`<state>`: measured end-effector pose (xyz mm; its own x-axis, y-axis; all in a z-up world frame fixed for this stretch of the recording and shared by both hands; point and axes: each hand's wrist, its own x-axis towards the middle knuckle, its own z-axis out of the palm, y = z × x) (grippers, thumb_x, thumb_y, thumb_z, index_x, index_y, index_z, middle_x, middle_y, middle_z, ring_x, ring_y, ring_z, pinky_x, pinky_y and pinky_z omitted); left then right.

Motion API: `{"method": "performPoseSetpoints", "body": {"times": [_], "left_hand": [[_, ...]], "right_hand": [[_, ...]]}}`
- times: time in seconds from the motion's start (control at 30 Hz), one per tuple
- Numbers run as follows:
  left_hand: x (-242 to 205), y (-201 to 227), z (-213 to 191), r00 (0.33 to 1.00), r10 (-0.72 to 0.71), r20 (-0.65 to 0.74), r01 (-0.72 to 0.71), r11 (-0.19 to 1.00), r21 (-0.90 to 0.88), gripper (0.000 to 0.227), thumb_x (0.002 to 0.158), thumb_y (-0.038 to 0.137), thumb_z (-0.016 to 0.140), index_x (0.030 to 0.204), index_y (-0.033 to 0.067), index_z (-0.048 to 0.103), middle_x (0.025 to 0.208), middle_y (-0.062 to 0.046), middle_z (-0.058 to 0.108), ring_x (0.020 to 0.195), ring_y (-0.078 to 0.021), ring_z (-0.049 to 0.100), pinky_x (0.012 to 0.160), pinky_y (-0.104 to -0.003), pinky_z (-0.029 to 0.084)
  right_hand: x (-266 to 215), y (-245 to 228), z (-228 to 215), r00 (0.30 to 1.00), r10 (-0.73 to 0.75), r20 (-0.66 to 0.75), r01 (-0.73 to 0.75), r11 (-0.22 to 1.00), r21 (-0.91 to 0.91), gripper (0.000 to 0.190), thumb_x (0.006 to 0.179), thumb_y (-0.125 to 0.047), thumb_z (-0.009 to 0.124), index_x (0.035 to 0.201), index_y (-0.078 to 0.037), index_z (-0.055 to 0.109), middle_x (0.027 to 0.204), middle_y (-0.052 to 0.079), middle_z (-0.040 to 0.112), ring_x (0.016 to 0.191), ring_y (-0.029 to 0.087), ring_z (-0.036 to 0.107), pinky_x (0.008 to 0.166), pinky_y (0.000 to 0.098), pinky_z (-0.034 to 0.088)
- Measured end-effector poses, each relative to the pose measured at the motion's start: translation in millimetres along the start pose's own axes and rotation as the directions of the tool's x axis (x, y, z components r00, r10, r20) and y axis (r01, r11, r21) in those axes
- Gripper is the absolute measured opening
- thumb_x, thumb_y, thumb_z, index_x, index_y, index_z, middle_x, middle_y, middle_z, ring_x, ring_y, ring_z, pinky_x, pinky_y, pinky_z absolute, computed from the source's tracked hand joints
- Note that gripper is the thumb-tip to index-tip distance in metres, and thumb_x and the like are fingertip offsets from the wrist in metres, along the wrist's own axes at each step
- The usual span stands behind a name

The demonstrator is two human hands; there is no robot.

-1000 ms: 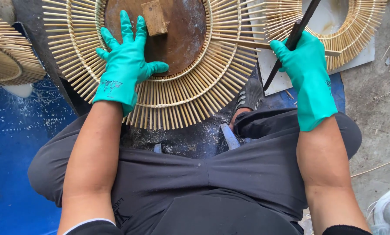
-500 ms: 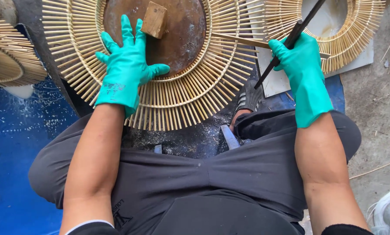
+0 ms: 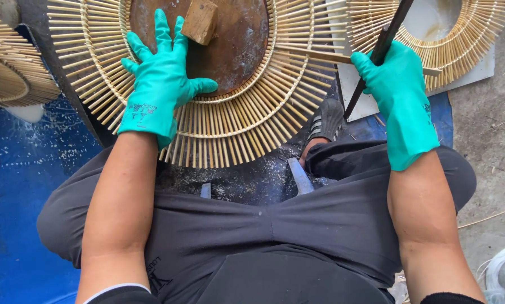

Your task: Finishing and cleaning wooden circular slats using a file.

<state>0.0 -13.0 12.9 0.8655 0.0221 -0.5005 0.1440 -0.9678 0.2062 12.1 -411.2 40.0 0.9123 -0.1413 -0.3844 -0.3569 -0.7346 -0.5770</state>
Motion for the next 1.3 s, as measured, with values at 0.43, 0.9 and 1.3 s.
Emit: {"method": "performPoseSetpoints", "body": {"times": [0.43,0.9,1.3], "left_hand": [[1,-1,-2,1.000,-0.015,0.027,0.015,1.000,-0.010,0.126,0.071,0.075,0.080,0.167,0.0188,0.020,0.174,-0.011,-0.006,0.149,-0.0633,-0.003,0.109,-0.086,0.015],[5,-3,7,0.999,-0.017,-0.031,0.018,0.999,0.030,0.140,0.063,0.073,0.085,0.169,0.0120,0.017,0.173,-0.012,-0.008,0.147,-0.0663,-0.006,0.107,-0.089,0.010],[5,-16,-3,1.000,0.017,0.021,-0.018,0.999,0.027,0.125,0.068,0.059,0.085,0.170,0.0251,0.021,0.176,-0.006,-0.007,0.154,-0.0577,-0.007,0.110,-0.087,0.011]], "right_hand": [[22,28,11,0.999,-0.054,0.008,0.048,0.940,0.339,0.023,0.100,-0.020,0.079,0.102,0.001,0.068,0.085,0.007,0.071,0.074,0.017,0.074,0.056,0.0299,0.060],[10,8,9,1.000,0.010,0.004,-0.011,0.991,0.130,0.031,0.099,-0.026,0.080,0.105,0.002,0.069,0.085,0.009,0.072,0.072,0.016,0.072,0.056,0.0305,0.060],[5,8,-3,0.996,-0.074,0.048,0.051,0.930,0.364,0.025,0.102,-0.022,0.078,0.104,0.002,0.070,0.086,0.008,0.072,0.076,0.017,0.074,0.059,0.0302,0.062]]}}
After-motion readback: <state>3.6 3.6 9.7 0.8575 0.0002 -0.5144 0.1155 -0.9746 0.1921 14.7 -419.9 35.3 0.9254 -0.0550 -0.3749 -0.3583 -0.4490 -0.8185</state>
